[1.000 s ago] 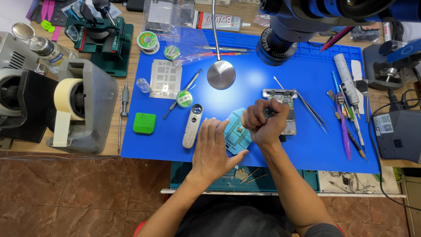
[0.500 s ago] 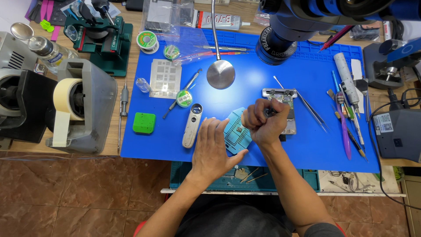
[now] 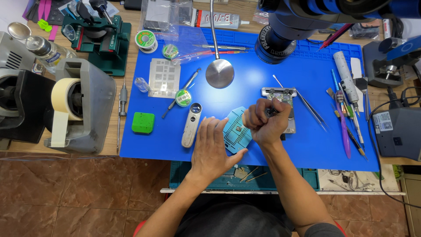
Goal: The person works on a small electronic device placed on a blue mat. They use a hot air gun to heat a component on the device, then switch to a soldering iron to work on the same area. Finally, they use a handheld magnifying glass to inspect the component.
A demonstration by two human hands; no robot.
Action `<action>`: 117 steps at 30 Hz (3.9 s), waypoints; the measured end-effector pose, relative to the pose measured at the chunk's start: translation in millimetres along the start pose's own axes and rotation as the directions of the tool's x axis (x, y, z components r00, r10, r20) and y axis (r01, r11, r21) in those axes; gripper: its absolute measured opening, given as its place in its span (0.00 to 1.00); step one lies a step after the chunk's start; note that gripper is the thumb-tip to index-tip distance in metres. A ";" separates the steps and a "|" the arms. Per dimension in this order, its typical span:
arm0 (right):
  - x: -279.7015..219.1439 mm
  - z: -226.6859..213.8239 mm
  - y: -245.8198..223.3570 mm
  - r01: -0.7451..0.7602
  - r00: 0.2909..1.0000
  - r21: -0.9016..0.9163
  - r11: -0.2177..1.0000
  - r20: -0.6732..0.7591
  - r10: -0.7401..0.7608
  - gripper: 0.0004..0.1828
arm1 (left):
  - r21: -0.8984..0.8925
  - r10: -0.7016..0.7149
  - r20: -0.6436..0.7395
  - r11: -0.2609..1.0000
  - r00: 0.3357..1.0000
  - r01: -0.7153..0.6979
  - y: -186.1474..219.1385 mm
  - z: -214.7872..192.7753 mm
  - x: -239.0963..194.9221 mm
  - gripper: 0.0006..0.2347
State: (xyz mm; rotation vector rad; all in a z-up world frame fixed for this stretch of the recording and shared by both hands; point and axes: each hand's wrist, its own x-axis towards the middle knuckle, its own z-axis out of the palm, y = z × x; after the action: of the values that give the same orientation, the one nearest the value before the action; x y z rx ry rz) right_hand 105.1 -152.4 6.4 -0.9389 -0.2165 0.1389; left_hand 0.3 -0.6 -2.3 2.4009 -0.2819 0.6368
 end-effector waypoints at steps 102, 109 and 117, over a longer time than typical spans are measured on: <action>-2.9 -110.1 -188.2 -0.082 0.833 -0.981 0.174 -0.164 -0.529 0.24 | -0.060 -0.034 0.240 0.997 0.970 0.050 8.9 -7.0 -0.7 0.34; 0.2 -110.4 -247.4 0.071 0.687 -0.946 0.316 -0.183 -0.703 0.21 | -0.051 0.001 0.216 0.999 0.976 0.011 8.0 -3.0 -0.3 0.34; 34.8 -153.0 -287.6 0.011 0.568 -0.607 0.795 -0.650 -0.504 0.40 | -0.002 -0.116 0.288 0.993 0.951 0.122 -1.6 8.6 -4.7 0.37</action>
State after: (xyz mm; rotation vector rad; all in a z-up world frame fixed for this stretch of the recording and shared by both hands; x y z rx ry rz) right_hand 183.1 -432.9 156.6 -1.4435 0.4785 -0.6906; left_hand 0.0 -4.6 -11.5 2.4666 -0.2598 0.2273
